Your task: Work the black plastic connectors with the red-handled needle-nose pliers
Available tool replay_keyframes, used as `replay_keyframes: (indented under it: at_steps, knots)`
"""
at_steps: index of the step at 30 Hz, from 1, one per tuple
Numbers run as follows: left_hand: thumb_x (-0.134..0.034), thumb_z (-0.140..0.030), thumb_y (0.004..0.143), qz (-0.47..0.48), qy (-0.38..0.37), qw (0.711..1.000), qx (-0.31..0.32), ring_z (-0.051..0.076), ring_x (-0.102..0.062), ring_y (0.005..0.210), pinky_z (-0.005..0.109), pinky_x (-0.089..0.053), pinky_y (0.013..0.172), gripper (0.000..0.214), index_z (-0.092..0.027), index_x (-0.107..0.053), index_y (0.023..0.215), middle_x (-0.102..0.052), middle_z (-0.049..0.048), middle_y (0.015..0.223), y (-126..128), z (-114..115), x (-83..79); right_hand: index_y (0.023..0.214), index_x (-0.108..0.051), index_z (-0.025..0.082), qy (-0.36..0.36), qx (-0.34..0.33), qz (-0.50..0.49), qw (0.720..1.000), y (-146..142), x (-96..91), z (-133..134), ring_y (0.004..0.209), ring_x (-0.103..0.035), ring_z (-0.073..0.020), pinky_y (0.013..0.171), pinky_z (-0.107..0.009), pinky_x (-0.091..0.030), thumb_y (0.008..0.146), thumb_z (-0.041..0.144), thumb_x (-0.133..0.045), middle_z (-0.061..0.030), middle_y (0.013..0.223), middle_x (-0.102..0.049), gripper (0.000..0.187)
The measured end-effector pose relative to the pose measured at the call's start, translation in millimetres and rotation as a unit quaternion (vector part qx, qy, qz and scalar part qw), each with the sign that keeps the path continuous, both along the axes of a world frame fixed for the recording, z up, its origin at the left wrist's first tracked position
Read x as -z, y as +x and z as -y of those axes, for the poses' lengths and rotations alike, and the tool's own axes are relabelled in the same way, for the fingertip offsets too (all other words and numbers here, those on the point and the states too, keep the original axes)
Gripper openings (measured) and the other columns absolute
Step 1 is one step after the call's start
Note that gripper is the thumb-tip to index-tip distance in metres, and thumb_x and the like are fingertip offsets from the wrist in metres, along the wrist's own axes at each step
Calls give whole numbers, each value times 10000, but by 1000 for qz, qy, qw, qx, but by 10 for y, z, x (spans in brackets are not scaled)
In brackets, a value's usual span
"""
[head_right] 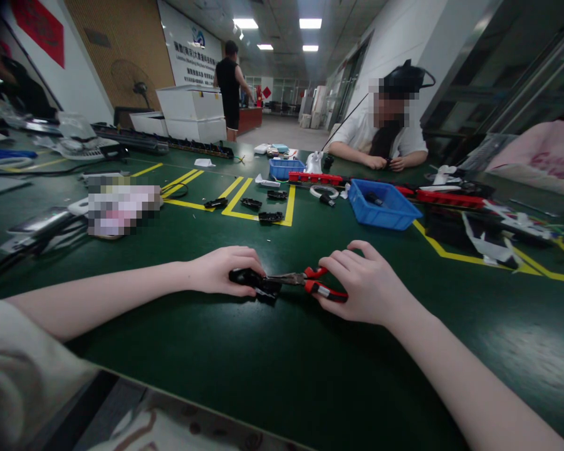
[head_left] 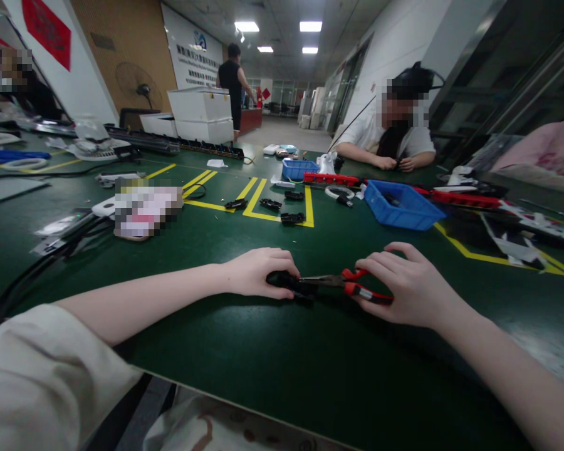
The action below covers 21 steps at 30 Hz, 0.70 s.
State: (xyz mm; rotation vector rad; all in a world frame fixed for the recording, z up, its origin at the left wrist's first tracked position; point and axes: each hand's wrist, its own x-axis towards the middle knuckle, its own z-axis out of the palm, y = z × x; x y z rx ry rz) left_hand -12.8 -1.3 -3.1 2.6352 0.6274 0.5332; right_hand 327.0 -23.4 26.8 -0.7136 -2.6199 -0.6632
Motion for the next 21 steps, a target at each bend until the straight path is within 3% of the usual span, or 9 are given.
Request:
replay_keyframes:
  at_steps: [8, 15, 21]
  knots:
    - [-687, -341, 946, 10, -2, 1000, 1, 233, -675, 1063, 340, -517, 925, 312, -176, -695, 1210, -710, 94, 1147, -10, 11, 4, 1165, -670, 219, -6, 22, -27, 999, 62, 61, -44, 874, -735, -257, 938, -475, -484, 881, 417, -681, -81, 1021, -795, 346]
    - [-650, -328, 964, 1, 9, 1000, 2, 245, -676, 1082, 365, -503, 984, 373, -160, -652, 1297, -714, 109, 1167, -6, 41, -25, 1239, -611, 225, 32, 35, -54, 997, 95, 78, -63, 902, -737, -280, 965, -510, -489, 897, 404, -685, -98, 1057, -780, 393]
    - [-650, -350, 951, 12, 33, 999, -15, 272, -676, 1135, 397, -518, 986, 437, -176, -631, 1351, -705, 125, 1248, -12, 48, 2, 1278, -567, 232, 26, 88, -86, 992, 64, 126, -85, 1038, -694, -331, 871, -490, -533, 936, 415, -666, -142, 1144, -726, 400]
